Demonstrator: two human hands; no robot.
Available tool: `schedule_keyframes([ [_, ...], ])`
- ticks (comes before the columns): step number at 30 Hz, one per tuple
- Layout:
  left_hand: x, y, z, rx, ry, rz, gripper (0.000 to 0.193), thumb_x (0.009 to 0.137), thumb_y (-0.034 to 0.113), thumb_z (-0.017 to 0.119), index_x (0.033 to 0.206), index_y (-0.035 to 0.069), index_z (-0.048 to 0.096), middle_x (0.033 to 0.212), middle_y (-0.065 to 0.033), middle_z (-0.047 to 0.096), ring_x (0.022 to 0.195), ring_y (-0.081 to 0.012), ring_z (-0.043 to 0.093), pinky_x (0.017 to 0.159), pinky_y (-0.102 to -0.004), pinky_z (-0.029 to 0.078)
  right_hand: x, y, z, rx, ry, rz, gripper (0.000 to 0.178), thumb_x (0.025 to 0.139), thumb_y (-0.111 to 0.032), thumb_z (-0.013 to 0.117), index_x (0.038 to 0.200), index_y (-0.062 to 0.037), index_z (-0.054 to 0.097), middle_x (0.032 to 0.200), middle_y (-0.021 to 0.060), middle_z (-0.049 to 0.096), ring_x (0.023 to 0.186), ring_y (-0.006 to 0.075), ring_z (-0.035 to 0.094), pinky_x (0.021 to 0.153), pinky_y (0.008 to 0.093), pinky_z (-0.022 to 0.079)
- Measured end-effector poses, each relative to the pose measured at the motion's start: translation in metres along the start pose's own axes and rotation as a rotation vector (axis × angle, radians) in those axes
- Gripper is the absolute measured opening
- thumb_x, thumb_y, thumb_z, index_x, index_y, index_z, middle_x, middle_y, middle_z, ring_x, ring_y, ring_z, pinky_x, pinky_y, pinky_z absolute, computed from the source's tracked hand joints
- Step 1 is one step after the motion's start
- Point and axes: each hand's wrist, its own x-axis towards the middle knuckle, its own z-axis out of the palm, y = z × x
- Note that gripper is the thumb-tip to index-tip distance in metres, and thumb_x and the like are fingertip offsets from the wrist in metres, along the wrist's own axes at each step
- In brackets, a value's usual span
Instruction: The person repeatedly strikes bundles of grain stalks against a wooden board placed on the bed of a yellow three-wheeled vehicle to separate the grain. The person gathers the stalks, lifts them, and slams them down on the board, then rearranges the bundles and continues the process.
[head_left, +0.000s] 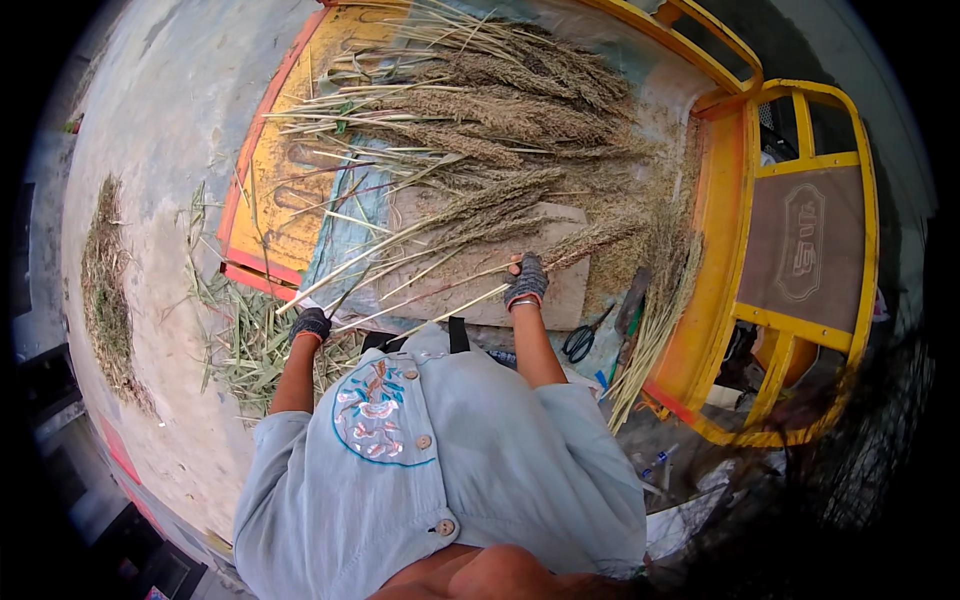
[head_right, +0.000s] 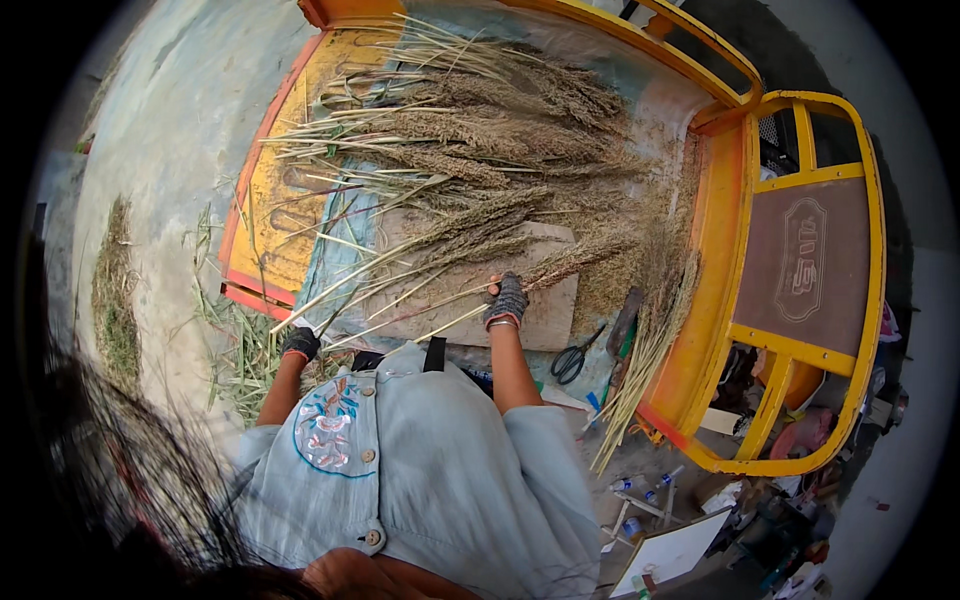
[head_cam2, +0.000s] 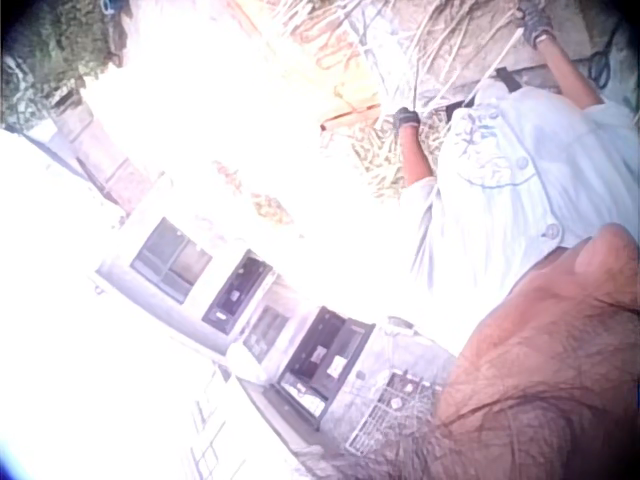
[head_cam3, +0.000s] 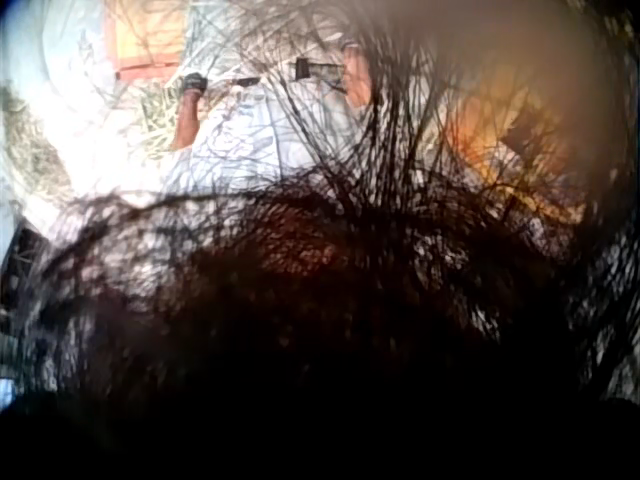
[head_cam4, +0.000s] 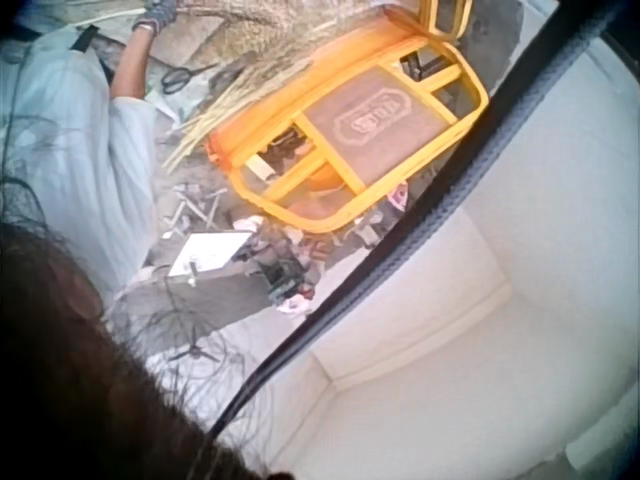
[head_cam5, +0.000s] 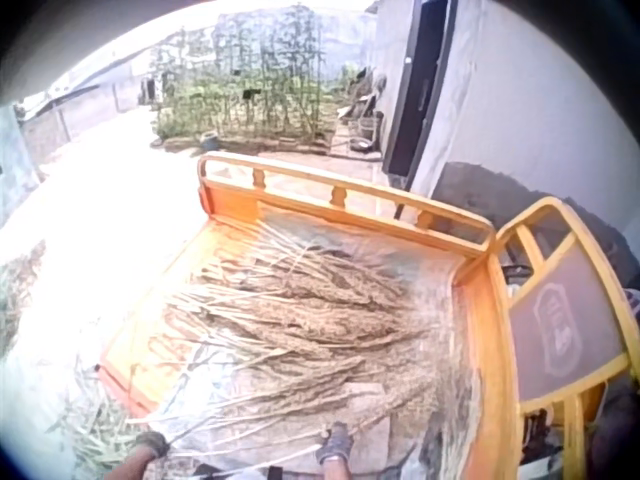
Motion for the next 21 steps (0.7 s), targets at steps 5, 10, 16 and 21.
schedule_keyframes([
  [5,-0.034,-0.036,-0.026,0.076,0.399,-0.224,0.019,0.078,0.023,0.053,0.089,0.012,0.064,0.096,-0.0144,0.06,0.091,-0.0304,0.057,0.076,-0.0429,0.045,0.008,0.01,0.002,0.042,-0.061,-0.021,0.024,0.085,-0.026,0.044,0.075,-0.0046,0.049,0.045,0.0042,0.041,0.031,0.0123,0.025,0.029,0.0268,0.02],
  [10,-0.092,0.102,-0.09,0.052,0.616,0.444,0.018,0.074,0.022,0.049,0.082,0.012,0.061,0.095,-0.0088,0.06,0.085,-0.0285,0.056,0.071,-0.0418,0.045,-0.034,0.007,0.031,0.0,-0.088,-0.051,0.021,0.086,-0.023,0.044,0.076,-0.0049,0.047,0.047,0.0045,0.041,0.033,0.0126,0.028,0.029,0.0261,0.021],
  [16,-0.084,0.175,-0.038,0.124,0.389,0.694,0.017,0.075,0.017,0.046,0.08,0.009,0.06,0.073,-0.0158,0.06,0.066,-0.0305,0.06,0.056,-0.0441,0.047,-0.042,-0.007,0.025,-0.03,-0.015,-0.09,0.025,0.084,-0.025,0.045,0.069,-0.0054,0.048,0.042,0.0042,0.038,0.03,0.0133,0.025,0.03,0.0274,0.021],
  [21,-0.072,0.173,-0.016,0.044,0.355,0.735,0.02,0.075,0.018,0.047,0.078,0.007,0.062,0.072,-0.0169,0.061,0.067,-0.0331,0.06,0.06,-0.0441,0.048,-0.046,-0.019,0.018,-0.06,0.083,-0.135,0.024,0.081,-0.025,0.049,0.068,-0.0048,0.051,0.042,0.0038,0.039,0.03,0.0128,0.026,0.031,0.0277,0.02],
])
